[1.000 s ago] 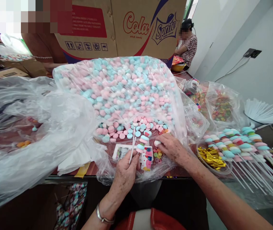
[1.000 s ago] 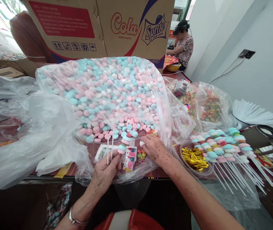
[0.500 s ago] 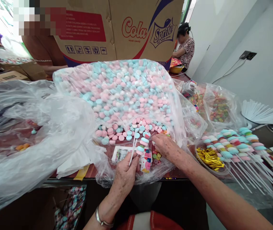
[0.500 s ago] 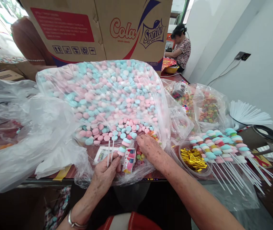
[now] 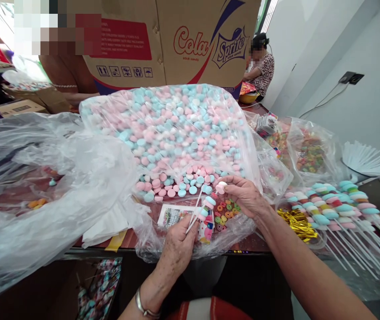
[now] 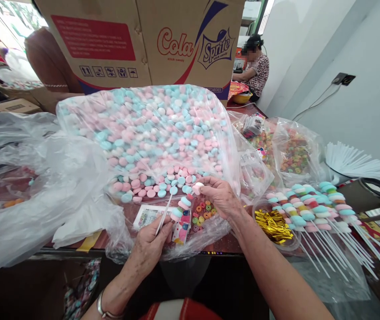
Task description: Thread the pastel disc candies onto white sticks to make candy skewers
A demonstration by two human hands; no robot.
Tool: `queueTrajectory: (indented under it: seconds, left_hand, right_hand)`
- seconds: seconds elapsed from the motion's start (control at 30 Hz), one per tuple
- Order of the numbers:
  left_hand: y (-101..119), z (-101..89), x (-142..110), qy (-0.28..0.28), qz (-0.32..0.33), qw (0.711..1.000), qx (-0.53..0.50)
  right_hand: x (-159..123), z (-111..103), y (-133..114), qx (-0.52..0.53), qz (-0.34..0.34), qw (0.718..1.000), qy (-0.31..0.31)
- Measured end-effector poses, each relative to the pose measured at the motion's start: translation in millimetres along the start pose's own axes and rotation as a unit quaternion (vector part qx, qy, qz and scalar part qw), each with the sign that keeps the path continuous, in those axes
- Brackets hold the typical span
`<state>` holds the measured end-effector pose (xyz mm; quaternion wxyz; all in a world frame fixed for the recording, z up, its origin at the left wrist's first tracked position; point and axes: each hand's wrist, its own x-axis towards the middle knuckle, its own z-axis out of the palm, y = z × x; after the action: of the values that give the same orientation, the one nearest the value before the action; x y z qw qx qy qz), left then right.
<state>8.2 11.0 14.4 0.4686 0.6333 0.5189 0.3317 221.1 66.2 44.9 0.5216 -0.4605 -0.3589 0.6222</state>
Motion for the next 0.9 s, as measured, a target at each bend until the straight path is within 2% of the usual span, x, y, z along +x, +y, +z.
queueTrajectory:
  seconds: [0.17, 0.43, 0.6, 0.73, 0.9]
  left_hand:
    - [-3, -0.3, 1, -0.002, 0.009, 1.0, 0.006]
    - [-3, 0.7, 2, 0.01, 0.007, 1.0, -0.013]
    - [-3, 0.6, 1, 0.008, 0.01, 1.0, -0.013]
    - [-2, 1.3, 2, 0.018, 0.004, 1.0, 0.0]
    - [-1, 3.3, 2, 0.029, 0.007, 0.999, 0.028]
  right_hand:
    - [2, 0, 5, -0.001, -0.002, 1.0, -0.006]
    - [4, 0, 7, -0.009, -0.042, 0.999, 0.022]
    - [3, 1, 8, -0.014, -0.043, 0.999, 0.005]
    - [0, 5, 10, -0.072, -0.077, 0.994, 0.015]
    - [-3, 6, 17, -0.208, -0.159, 0.965, 0.019]
